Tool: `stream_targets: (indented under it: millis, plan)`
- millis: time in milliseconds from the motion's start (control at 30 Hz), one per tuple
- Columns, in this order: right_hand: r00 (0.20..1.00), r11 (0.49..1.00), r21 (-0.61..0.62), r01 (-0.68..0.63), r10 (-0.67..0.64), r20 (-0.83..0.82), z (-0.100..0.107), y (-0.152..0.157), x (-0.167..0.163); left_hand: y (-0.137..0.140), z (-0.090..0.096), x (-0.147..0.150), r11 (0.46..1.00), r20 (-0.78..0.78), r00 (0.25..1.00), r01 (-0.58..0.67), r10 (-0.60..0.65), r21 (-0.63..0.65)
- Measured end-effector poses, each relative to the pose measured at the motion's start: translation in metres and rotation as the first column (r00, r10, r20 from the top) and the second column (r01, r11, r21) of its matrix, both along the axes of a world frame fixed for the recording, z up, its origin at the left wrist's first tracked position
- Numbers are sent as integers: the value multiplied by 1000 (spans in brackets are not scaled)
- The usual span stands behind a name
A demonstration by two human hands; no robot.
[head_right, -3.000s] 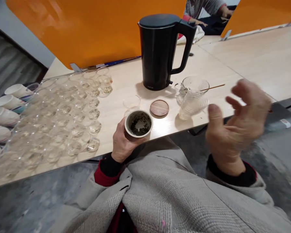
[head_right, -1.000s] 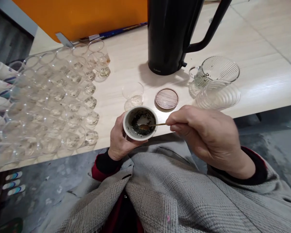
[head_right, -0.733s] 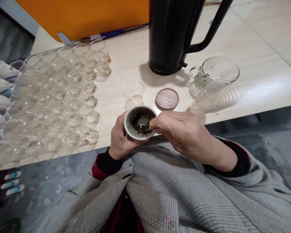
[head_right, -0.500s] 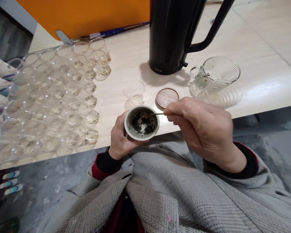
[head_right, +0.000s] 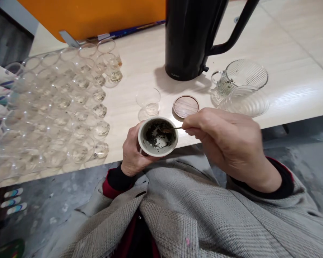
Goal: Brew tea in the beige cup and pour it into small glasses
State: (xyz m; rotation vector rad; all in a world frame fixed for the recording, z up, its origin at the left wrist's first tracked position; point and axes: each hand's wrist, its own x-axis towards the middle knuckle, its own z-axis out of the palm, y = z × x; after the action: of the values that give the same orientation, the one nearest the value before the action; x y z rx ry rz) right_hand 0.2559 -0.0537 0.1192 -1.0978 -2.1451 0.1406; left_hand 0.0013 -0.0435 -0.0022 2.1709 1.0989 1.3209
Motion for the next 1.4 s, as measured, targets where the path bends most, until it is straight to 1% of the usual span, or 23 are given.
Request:
stream_targets:
  millis: [33, 100, 200, 300, 367, 500, 567, 633, 667, 800, 967, 1133, 1167, 1200, 1300, 1400]
  plan:
    - [999, 999, -6, 46, -46, -4, 3, -3, 2, 0, 0, 0, 1000, -1, 1000, 4, -4, 2]
    - [997, 997, -24, 71, -71, -14, 8, -9, 5, -1, 0, -1, 1000, -4, 1000, 6, -6, 0]
    - [1000, 1000, -1, 16, -16, -12, 10, -14, 3, -1, -1, -2, 1000, -8, 1000, 8, -8, 10]
    - [1000, 1000, 24, -4, 3, 25, 7, -14, -3, -1, -1, -2, 1000, -15, 1000, 8, -8, 19]
    - [998, 998, 25, -51, 50, 40, 4, -12, -6, -1, -1, -2, 1000, -16, 1000, 3, -2, 16]
    - [976, 976, 47, -212, 209, 53, -4, -5, -7, -3, -1, -1, 1000, -26, 1000, -15, 15, -2]
    - [966, 966, 28, -256, 255, 39, -5, -3, -5, -4, -1, -1, 1000, -26, 999, -20, 20, -3]
    - [963, 963, -3, -270, 270, 26, -6, -3, -5, -4, 0, 0, 1000, -19, 1000, -22, 22, -1]
    - [965, 965, -16, -262, 262, 28, -6, -4, -5, -4, 0, 0, 1000, -14, 1000, -21, 21, 1]
    - [980, 981, -4, -195, 195, 47, -7, -7, -12, -3, -1, 0, 1000, -12, 1000, -9, 9, 16]
    - [986, 985, -53, -167, 166, -22, -10, -11, -20, -3, -2, -1, 1000, -24, 999, -20, 20, 9]
    - [995, 995, -72, -71, 66, -71, -8, -16, -18, -4, -1, 0, 1000, -1, 1000, -9, 9, 6]
    - [995, 994, -81, -76, 70, -77, -9, -16, -18, -4, 0, 0, 1000, -3, 1000, -12, 12, 4]
    - [991, 991, -84, -106, 98, -93, -10, -16, -19, -4, -1, 0, 1000, -7, 1000, -18, 18, 2]
    - [958, 964, -62, -260, 249, -142, -12, -11, -19, -3, -2, 0, 999, -8, 1000, -26, 27, 30]
    - [940, 937, -85, -339, 335, -60, -11, -4, -13, -2, -3, 0, 999, -1, 1000, -18, 18, 49]
